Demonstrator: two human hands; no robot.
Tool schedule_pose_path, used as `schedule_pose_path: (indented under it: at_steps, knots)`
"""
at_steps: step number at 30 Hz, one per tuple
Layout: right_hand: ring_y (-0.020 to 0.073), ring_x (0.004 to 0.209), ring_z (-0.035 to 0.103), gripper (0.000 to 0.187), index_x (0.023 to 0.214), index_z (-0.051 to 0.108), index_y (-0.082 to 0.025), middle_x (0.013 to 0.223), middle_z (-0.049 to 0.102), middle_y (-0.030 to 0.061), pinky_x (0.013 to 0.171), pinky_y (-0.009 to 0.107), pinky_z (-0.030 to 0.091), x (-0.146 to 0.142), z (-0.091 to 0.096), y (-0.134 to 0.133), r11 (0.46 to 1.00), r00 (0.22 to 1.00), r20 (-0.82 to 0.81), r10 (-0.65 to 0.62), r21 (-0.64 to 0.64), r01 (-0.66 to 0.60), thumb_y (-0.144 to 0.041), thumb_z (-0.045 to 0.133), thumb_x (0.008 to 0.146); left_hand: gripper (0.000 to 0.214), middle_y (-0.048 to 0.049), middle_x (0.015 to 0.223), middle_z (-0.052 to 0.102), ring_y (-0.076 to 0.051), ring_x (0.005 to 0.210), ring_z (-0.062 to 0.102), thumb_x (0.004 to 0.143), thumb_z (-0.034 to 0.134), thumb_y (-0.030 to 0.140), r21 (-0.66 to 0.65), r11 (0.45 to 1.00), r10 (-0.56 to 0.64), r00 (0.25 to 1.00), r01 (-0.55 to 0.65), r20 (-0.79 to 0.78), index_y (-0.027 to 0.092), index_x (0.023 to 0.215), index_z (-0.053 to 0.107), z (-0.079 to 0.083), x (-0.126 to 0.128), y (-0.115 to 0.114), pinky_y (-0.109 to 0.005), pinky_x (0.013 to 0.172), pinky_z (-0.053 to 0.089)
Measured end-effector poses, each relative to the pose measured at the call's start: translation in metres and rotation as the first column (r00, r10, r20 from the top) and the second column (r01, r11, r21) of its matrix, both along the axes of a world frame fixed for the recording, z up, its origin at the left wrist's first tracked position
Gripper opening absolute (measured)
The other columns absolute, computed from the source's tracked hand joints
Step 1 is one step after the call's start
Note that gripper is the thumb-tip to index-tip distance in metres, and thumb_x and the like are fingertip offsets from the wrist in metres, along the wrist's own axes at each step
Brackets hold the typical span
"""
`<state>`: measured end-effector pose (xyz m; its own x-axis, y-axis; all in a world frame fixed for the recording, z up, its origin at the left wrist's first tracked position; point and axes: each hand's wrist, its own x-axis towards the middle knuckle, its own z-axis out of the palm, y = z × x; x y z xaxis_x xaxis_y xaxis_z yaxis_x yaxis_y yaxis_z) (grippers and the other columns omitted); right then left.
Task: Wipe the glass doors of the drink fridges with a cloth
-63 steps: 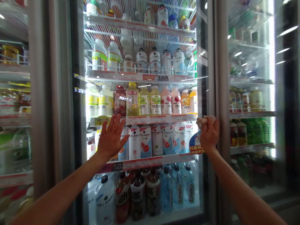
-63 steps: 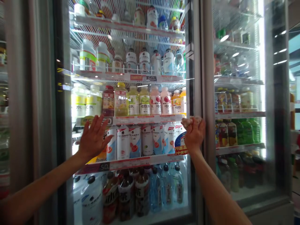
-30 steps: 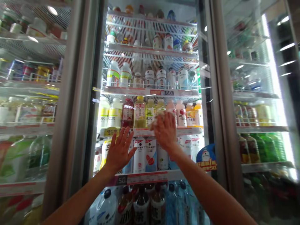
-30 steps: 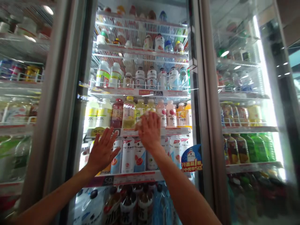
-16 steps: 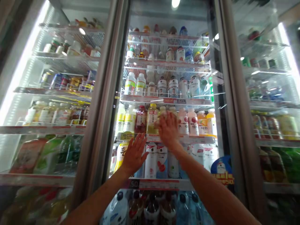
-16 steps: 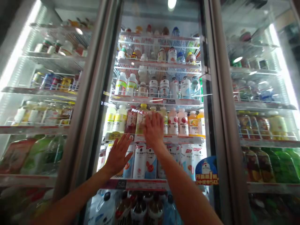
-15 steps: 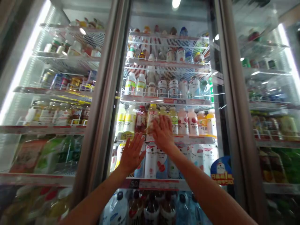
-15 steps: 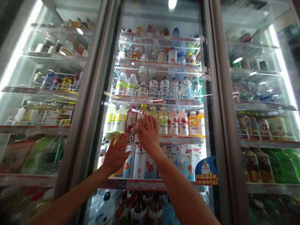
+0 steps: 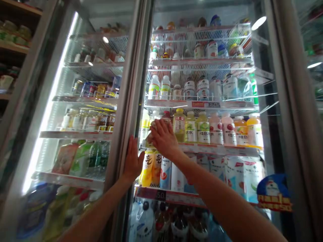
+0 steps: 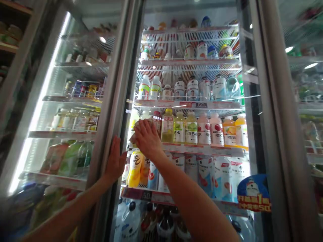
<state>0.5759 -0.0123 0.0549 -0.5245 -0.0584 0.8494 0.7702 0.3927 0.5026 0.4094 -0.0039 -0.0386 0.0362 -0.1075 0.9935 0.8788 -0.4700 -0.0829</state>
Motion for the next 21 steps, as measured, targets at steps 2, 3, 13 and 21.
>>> schedule_pose_path:
  at_steps: [2, 3, 13, 21]
  knots:
    - [0.0249, 0.136, 0.020, 0.049, 0.130, 0.043, -0.022, 0.146, 0.030, 0.0066, 0.112, 0.048, 0.013, -0.020, 0.006, -0.002, 1.000, 0.997, 0.080, 0.005, -0.021, -0.003, -0.038, 0.047, 0.084, 0.058, -0.0110, 0.151, 0.011, -0.020, 0.139, 0.012, 0.093, 0.028, 0.034, -0.018, 0.999, -0.040, 0.999, 0.039, -0.014, 0.019, 0.144, 0.006, 0.002, 0.000, -0.006, -0.039, 0.112, 0.020]
    - [0.0243, 0.136, 0.021, 0.048, 0.130, 0.043, -0.023, 0.146, 0.030, 0.0054, 0.113, 0.048, 0.013, -0.027, 0.017, -0.002, 0.999, 0.995, 0.103, 0.006, -0.033, -0.003, -0.038, 0.047, 0.084, 0.058, -0.0105, 0.151, 0.010, -0.020, 0.139, 0.011, 0.093, 0.027, 0.036, -0.033, 0.998, -0.053, 0.998, 0.052, -0.021, 0.018, 0.144, 0.006, 0.002, 0.000, -0.008, -0.038, 0.113, 0.018]
    - [0.0292, 0.138, 0.015, 0.047, 0.134, 0.038, -0.023, 0.148, 0.024, 0.0055, 0.107, 0.059, 0.012, 0.120, 0.118, -0.004, 0.982, 0.928, -0.321, -0.187, -0.077, 0.171, -0.031, 0.038, 0.088, 0.058, -0.0028, 0.152, 0.006, -0.020, 0.139, 0.011, 0.092, 0.027, 0.034, -0.190, 0.982, -0.009, 0.998, -0.002, -0.059, 0.020, 0.144, 0.006, 0.024, 0.005, -0.025, -0.041, 0.114, 0.015]
    - [0.0262, 0.138, 0.016, 0.053, 0.135, 0.037, -0.026, 0.145, 0.031, 0.0068, 0.109, 0.051, 0.022, 0.076, 0.133, -0.008, 0.985, 0.932, -0.318, -0.173, -0.041, 0.169, -0.031, 0.047, 0.083, 0.069, -0.0083, 0.152, 0.004, -0.027, 0.139, 0.005, 0.089, 0.039, 0.039, -0.184, 0.969, 0.172, 0.985, -0.165, 0.021, 0.021, 0.144, 0.001, 0.238, 0.048, -0.004, -0.052, 0.111, 0.013]
